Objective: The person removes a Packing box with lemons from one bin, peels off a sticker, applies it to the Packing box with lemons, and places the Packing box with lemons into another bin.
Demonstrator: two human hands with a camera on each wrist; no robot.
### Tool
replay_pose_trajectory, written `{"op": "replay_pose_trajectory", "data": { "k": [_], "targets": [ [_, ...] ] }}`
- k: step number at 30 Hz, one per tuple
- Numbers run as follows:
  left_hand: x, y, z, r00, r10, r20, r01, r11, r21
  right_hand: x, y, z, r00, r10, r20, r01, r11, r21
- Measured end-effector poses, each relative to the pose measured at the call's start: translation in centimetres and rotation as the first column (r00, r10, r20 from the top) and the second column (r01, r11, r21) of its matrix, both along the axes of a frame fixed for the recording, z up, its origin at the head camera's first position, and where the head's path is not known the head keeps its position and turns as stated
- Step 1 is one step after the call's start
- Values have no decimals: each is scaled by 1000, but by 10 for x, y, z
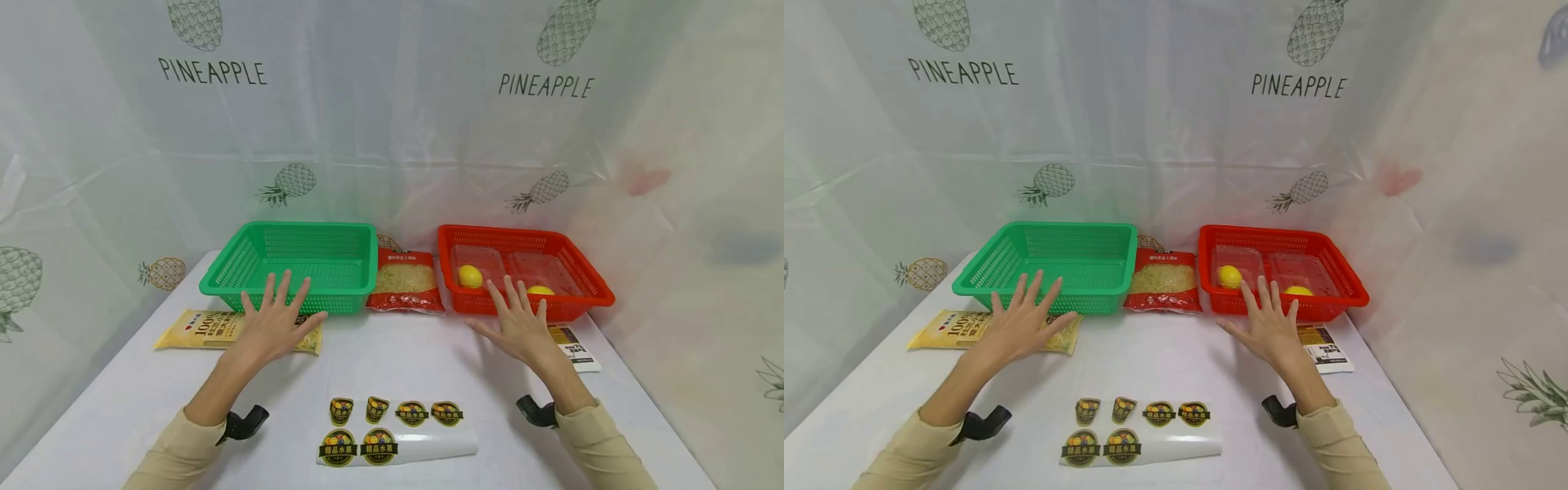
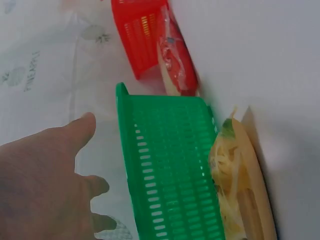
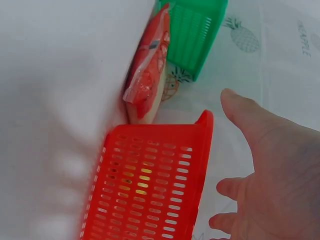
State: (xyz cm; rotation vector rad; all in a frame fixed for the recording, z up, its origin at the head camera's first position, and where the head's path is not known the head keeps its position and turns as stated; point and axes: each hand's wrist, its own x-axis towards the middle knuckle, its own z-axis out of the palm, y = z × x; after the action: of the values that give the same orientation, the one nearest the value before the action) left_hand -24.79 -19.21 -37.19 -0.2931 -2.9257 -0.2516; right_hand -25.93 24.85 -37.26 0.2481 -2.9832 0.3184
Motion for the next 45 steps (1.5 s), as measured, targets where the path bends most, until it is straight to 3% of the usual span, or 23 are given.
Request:
{"op": "replay_pose_trajectory", "data": {
  "k": [9, 18, 24, 30, 34, 40, 45],
  "targets": [
    [-20, 28, 6, 997, -60, 49, 59, 998, 32, -14, 3, 7, 1000, -3, 21, 3, 1000, -16],
    [-43, 81, 21, 988, -154, 22, 154, 988, 2, -36, 14, 20, 996, -6, 94, 11, 999, -54],
    [-69, 119, 23, 970, -235, 66, 234, 972, 34, -53, 22, 25, 995, 30, 98, -22, 997, -80],
    [-96, 156, 20, 954, -277, 112, 271, 960, 66, -65, 29, 29, 987, 51, 153, -29, 989, -142],
    [-108, 178, 21, 946, -299, 128, 291, 954, 79, -74, 35, 29, 984, 55, 167, -31, 989, -144],
    [-123, 208, 26, 944, -327, 55, 319, 941, 113, -88, 47, 31, 984, 50, 172, -21, 986, -168],
    [-129, 225, 32, 948, -317, 9, 306, 920, 243, -101, 55, 30, 976, 26, 215, 15, 982, -187]
  ]
}}
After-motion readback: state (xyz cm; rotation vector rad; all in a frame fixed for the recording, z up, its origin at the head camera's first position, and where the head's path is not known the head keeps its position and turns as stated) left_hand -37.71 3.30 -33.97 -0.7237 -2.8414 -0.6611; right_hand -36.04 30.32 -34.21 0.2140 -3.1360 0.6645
